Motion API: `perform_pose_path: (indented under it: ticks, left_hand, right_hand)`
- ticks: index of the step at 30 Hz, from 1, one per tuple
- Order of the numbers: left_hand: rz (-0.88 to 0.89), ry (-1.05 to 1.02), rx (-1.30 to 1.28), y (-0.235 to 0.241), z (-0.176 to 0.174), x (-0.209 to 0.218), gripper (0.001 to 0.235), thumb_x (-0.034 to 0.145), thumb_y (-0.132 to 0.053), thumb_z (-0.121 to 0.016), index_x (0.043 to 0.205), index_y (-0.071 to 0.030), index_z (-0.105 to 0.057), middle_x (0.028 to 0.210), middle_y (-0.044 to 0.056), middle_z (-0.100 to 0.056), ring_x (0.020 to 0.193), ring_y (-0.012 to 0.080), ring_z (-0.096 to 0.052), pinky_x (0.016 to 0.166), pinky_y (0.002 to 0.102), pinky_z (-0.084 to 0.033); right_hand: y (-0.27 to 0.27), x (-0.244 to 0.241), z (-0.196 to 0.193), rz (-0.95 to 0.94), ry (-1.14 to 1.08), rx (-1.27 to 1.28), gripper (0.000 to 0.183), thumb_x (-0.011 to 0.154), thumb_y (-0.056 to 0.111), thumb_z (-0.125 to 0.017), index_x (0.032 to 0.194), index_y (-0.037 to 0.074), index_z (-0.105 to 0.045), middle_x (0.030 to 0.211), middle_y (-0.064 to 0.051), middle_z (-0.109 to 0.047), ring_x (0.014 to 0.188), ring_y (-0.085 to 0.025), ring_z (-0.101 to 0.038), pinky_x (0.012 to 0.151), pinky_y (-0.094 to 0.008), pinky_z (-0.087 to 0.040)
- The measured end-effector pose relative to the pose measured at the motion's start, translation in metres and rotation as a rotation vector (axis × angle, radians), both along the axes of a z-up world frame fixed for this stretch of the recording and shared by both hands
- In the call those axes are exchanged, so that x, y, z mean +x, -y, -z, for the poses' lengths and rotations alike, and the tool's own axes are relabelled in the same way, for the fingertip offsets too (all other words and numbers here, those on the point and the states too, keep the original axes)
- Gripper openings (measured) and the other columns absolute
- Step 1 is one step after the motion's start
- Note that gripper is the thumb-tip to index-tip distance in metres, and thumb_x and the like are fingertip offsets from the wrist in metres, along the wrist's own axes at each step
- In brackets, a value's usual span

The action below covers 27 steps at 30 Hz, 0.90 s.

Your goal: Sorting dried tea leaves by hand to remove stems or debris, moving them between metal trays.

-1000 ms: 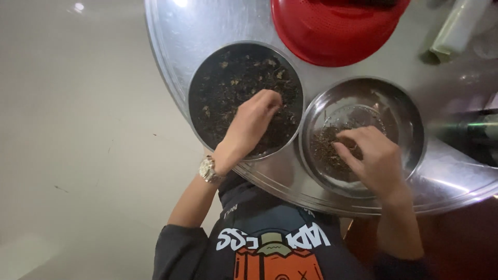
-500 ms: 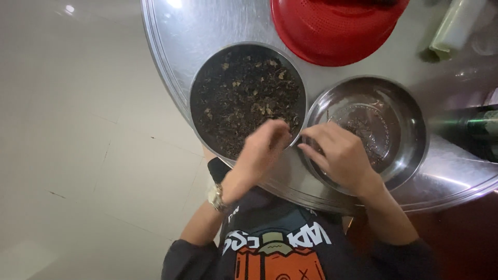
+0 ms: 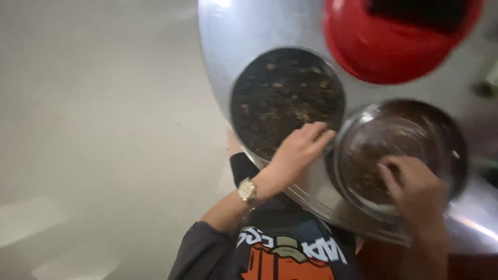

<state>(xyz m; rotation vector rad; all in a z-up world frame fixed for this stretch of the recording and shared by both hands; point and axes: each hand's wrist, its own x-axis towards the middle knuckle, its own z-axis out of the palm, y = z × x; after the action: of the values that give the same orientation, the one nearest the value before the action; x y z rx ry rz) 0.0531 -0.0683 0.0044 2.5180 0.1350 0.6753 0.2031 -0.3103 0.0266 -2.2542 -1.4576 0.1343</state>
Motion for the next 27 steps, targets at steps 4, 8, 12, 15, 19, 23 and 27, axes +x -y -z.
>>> perform_pose_path:
  ticks: [4,8,12,15,19,23,27]
  left_hand:
    - [0.036,-0.269,0.34,0.001,0.019,0.005,0.058,0.083,-0.004,-0.069,0.139,-0.008,-0.057,0.153,0.015,-0.049,0.127,0.03,-0.055,0.089,0.036,-0.054]
    - [0.067,-0.355,0.373,-0.002,0.017,0.007,0.071,0.078,-0.014,-0.08,0.143,-0.011,-0.053,0.155,0.011,-0.047,0.136,0.0282,-0.05,0.097,0.036,-0.053]
    - [-0.11,-0.104,0.432,0.006,0.037,0.011,0.026,0.097,-0.032,-0.065,0.117,-0.015,-0.065,0.129,0.006,-0.06,0.115,0.0254,-0.059,0.079,0.036,-0.051]
    - [-0.116,-0.131,0.518,0.0,0.037,0.016,0.023,0.089,-0.021,-0.072,0.111,-0.017,-0.067,0.126,0.006,-0.061,0.111,0.0238,-0.059,0.079,0.036,-0.049]
    - [-0.103,-0.068,0.489,0.003,0.034,0.029,0.017,0.095,-0.02,-0.067,0.111,-0.016,-0.065,0.122,0.006,-0.063,0.109,0.022,-0.059,0.078,0.035,-0.048]
    - [-0.177,-0.204,0.522,0.009,0.054,0.056,0.011,0.09,-0.019,-0.067,0.095,-0.012,-0.074,0.109,0.009,-0.061,0.099,0.0255,-0.057,0.07,0.037,-0.049]
    - [-0.206,-0.257,0.58,0.016,0.061,0.066,0.017,0.092,-0.017,-0.067,0.106,-0.011,-0.074,0.111,0.01,-0.062,0.102,0.0276,-0.061,0.076,0.039,-0.055]
  right_hand:
    - [0.03,0.013,0.026,0.112,0.189,-0.057,0.011,0.105,0.01,-0.076,0.114,0.003,-0.077,0.11,-0.01,-0.077,0.099,-0.024,-0.071,0.092,-0.033,-0.053]
    - [0.049,0.033,0.072,0.165,0.35,-0.063,0.014,0.114,0.019,-0.079,0.123,0.009,-0.082,0.116,-0.005,-0.079,0.102,-0.021,-0.072,0.095,-0.031,-0.055]
    - [0.052,0.058,0.11,0.174,0.24,-0.102,0.017,0.113,0.026,-0.076,0.122,0.012,-0.082,0.109,-0.008,-0.077,0.09,-0.022,-0.069,0.09,-0.032,-0.055]
    - [0.04,0.086,0.128,0.205,0.141,-0.553,0.031,0.103,0.045,-0.06,0.112,0.025,-0.081,0.094,0.001,-0.084,0.083,-0.017,-0.08,0.08,-0.028,-0.061]
    - [0.048,0.082,0.137,0.252,0.087,-0.44,0.025,0.105,0.037,-0.066,0.111,0.02,-0.083,0.093,-0.004,-0.082,0.085,-0.018,-0.078,0.086,-0.029,-0.059]
    - [0.057,0.096,0.17,0.265,0.089,-0.352,0.027,0.102,0.041,-0.069,0.117,0.023,-0.082,0.102,-0.012,-0.08,0.094,-0.027,-0.075,0.093,-0.035,-0.057]
    - [0.052,0.105,0.184,0.292,-0.059,-0.347,0.024,0.103,0.033,-0.07,0.114,0.017,-0.084,0.088,-0.009,-0.081,0.081,-0.02,-0.076,0.084,-0.03,-0.057]
